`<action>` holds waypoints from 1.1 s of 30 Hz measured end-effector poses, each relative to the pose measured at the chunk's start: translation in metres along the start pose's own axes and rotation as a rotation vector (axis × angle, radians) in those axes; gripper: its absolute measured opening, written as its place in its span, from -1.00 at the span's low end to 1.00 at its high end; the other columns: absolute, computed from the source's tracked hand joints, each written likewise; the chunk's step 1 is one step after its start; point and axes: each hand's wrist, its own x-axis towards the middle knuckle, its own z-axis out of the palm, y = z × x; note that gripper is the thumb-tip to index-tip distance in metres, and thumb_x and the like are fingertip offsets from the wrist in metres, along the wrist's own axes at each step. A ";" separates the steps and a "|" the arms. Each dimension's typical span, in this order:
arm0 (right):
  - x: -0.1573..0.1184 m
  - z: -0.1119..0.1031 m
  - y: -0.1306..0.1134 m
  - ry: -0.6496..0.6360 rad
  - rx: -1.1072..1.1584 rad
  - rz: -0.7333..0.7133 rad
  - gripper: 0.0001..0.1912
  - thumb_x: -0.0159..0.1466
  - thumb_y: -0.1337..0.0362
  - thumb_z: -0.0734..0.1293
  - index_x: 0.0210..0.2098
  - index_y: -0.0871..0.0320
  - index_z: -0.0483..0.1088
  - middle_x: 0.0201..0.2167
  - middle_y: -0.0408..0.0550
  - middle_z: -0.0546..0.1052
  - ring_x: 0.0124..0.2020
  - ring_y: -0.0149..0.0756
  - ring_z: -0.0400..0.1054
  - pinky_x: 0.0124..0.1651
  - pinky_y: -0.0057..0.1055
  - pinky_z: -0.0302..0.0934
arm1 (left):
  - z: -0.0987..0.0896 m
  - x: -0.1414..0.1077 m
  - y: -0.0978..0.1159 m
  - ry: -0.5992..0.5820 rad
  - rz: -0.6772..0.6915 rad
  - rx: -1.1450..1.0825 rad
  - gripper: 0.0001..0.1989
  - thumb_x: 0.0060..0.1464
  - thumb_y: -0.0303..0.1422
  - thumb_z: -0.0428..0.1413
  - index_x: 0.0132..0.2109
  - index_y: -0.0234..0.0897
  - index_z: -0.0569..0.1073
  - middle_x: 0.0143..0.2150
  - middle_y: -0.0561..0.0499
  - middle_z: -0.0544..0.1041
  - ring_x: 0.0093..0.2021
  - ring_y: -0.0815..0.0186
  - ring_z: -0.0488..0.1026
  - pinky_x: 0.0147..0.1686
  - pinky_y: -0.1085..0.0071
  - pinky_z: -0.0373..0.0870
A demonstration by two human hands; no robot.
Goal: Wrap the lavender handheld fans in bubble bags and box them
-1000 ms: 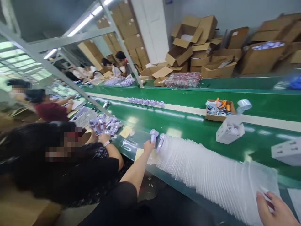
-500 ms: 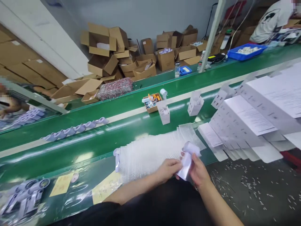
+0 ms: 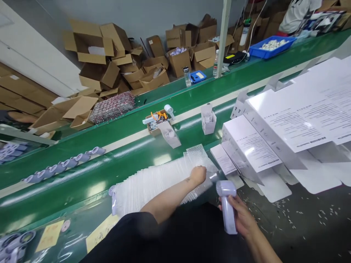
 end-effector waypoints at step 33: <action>0.006 0.065 -0.014 -0.231 -0.360 -0.017 -0.63 0.05 0.23 0.46 -0.21 0.08 0.27 -0.32 -0.15 0.47 -0.33 -0.17 0.46 -0.46 -0.28 0.42 | -0.008 -0.117 -0.031 0.568 0.566 0.196 -0.73 0.11 -0.54 -0.17 -0.15 -0.33 0.38 -0.42 -0.07 0.34 -0.36 0.24 0.29 -0.33 0.29 0.33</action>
